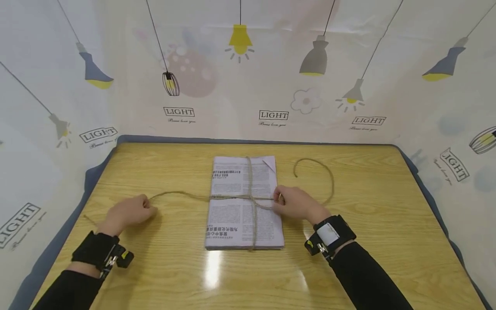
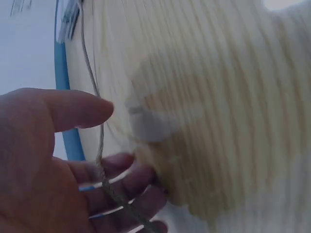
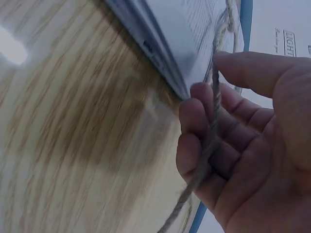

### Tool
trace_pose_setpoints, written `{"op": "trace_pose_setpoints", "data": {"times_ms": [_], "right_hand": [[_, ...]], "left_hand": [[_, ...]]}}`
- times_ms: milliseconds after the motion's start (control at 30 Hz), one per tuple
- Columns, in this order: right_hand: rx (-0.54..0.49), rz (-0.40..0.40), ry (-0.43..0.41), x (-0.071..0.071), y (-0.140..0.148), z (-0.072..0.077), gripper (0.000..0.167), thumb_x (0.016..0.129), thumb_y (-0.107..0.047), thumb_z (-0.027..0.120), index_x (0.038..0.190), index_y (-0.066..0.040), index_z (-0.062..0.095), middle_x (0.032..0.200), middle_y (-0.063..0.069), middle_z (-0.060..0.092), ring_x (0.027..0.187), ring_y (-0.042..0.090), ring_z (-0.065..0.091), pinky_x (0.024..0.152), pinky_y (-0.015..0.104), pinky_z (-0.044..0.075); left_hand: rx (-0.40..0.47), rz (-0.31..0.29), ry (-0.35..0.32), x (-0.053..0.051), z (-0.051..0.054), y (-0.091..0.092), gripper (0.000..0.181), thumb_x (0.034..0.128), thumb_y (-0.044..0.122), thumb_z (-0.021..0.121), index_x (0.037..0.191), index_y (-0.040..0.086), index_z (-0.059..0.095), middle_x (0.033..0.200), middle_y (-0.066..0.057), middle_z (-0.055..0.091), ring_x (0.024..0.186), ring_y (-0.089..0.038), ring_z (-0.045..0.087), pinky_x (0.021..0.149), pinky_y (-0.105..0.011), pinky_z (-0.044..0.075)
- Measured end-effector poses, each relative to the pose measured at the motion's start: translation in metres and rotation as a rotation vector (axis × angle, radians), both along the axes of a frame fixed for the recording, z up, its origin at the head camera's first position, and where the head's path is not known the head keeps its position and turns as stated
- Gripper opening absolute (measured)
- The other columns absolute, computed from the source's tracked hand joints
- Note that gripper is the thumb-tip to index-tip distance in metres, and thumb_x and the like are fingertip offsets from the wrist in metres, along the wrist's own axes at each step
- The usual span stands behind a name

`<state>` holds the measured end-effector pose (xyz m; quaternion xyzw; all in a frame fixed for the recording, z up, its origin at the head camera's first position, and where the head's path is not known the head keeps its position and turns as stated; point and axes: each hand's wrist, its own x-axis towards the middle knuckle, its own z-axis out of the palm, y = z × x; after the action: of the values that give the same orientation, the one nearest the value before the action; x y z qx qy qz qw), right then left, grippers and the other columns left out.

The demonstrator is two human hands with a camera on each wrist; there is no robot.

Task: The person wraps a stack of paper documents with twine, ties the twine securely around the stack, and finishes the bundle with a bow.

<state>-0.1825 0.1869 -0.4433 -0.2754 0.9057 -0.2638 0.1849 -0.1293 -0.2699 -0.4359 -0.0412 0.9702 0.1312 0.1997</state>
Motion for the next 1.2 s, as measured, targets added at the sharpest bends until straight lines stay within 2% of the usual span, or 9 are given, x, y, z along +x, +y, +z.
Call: {"op": "trace_pose_setpoints", "data": {"times_ms": [67, 167, 333, 467, 600, 700, 800, 1067, 1200], "right_hand": [[0.000, 0.015, -0.008, 0.000, -0.007, 0.000, 0.018, 0.090, -0.020, 0.067, 0.102, -0.007, 0.060, 0.084, -0.001, 0.063, 0.075, 0.008, 0.056, 0.070, 0.026, 0.047], [0.001, 0.035, -0.025, -0.001, -0.018, 0.000, 0.020, 0.088, -0.019, 0.070, 0.103, -0.008, 0.062, 0.088, -0.001, 0.066, 0.079, 0.007, 0.059, 0.073, 0.026, 0.049], [-0.005, 0.069, 0.020, -0.001, -0.034, 0.000, 0.016, 0.090, -0.012, 0.066, 0.105, -0.005, 0.068, 0.090, 0.003, 0.070, 0.078, 0.008, 0.061, 0.072, 0.026, 0.050], [-0.014, 0.080, 0.103, 0.000, -0.042, 0.001, 0.015, 0.094, -0.008, 0.060, 0.105, -0.005, 0.070, 0.096, 0.006, 0.072, 0.084, 0.013, 0.064, 0.076, 0.032, 0.052], [-0.028, 0.067, 0.127, -0.001, -0.049, 0.003, 0.015, 0.096, -0.010, 0.058, 0.105, -0.007, 0.070, 0.091, 0.004, 0.070, 0.079, 0.011, 0.062, 0.073, 0.031, 0.051], [-0.036, 0.050, 0.123, -0.001, -0.053, 0.004, 0.019, 0.097, -0.014, 0.058, 0.110, -0.008, 0.069, 0.081, 0.000, 0.066, 0.068, 0.007, 0.055, 0.065, 0.026, 0.046], [-0.042, 0.028, 0.131, -0.001, -0.055, 0.004, 0.020, 0.097, -0.019, 0.059, 0.112, -0.010, 0.069, 0.075, -0.004, 0.062, 0.062, 0.005, 0.049, 0.060, 0.023, 0.042], [-0.052, -0.066, 0.210, 0.002, -0.057, 0.004, 0.011, 0.094, -0.021, 0.064, 0.088, -0.015, 0.070, 0.068, -0.006, 0.058, 0.058, 0.006, 0.046, 0.058, 0.024, 0.040], [-0.055, -0.112, 0.173, 0.004, -0.050, 0.002, 0.011, 0.094, -0.018, 0.062, 0.084, -0.015, 0.066, 0.062, -0.006, 0.050, 0.056, 0.008, 0.043, 0.058, 0.025, 0.038]], "left_hand": [[-0.038, -0.029, 0.034, -0.001, 0.002, 0.016, 0.051, 0.0873, 0.036, 0.054, 0.123, 0.001, 0.051, 0.107, -0.026, 0.059, 0.092, -0.041, 0.059, 0.073, -0.049, 0.047], [-0.117, -0.093, 0.160, -0.002, 0.005, 0.047, 0.075, 0.0878, 0.038, 0.062, 0.148, 0.004, 0.033, 0.139, -0.030, 0.046, 0.123, -0.050, 0.048, 0.094, -0.064, 0.041], [-0.140, -0.290, 0.415, -0.008, -0.007, 0.100, 0.056, 0.0897, 0.035, 0.068, 0.138, 0.012, 0.051, 0.134, -0.015, 0.056, 0.128, -0.035, 0.050, 0.106, -0.056, 0.037], [-0.103, -0.382, 0.500, -0.010, -0.017, 0.130, 0.028, 0.0959, 0.027, 0.060, 0.118, 0.010, 0.062, 0.119, -0.011, 0.067, 0.115, -0.032, 0.061, 0.106, -0.052, 0.038], [-0.067, -0.348, 0.536, -0.009, -0.020, 0.141, 0.014, 0.0968, 0.017, 0.057, 0.105, 0.007, 0.060, 0.093, -0.012, 0.072, 0.087, -0.030, 0.069, 0.092, -0.046, 0.050], [0.095, -0.295, 0.458, -0.008, -0.019, 0.143, 0.006, 0.0964, 0.014, 0.056, 0.100, 0.010, 0.059, 0.081, -0.005, 0.067, 0.070, -0.021, 0.064, 0.069, -0.036, 0.052], [0.243, -0.246, 0.357, -0.008, -0.018, 0.142, 0.006, 0.0962, 0.014, 0.053, 0.099, 0.014, 0.059, 0.078, 0.002, 0.060, 0.063, -0.011, 0.053, 0.056, -0.027, 0.043], [0.348, -0.119, 0.355, -0.015, -0.020, 0.126, 0.016, 0.0992, 0.030, 0.054, 0.091, 0.020, 0.063, 0.063, 0.004, 0.053, 0.051, -0.012, 0.044, 0.050, -0.026, 0.031], [0.382, -0.050, 0.333, -0.018, -0.023, 0.117, 0.016, 0.0992, 0.029, 0.054, 0.092, 0.019, 0.065, 0.066, 0.004, 0.055, 0.054, -0.012, 0.046, 0.052, -0.026, 0.033]]}}
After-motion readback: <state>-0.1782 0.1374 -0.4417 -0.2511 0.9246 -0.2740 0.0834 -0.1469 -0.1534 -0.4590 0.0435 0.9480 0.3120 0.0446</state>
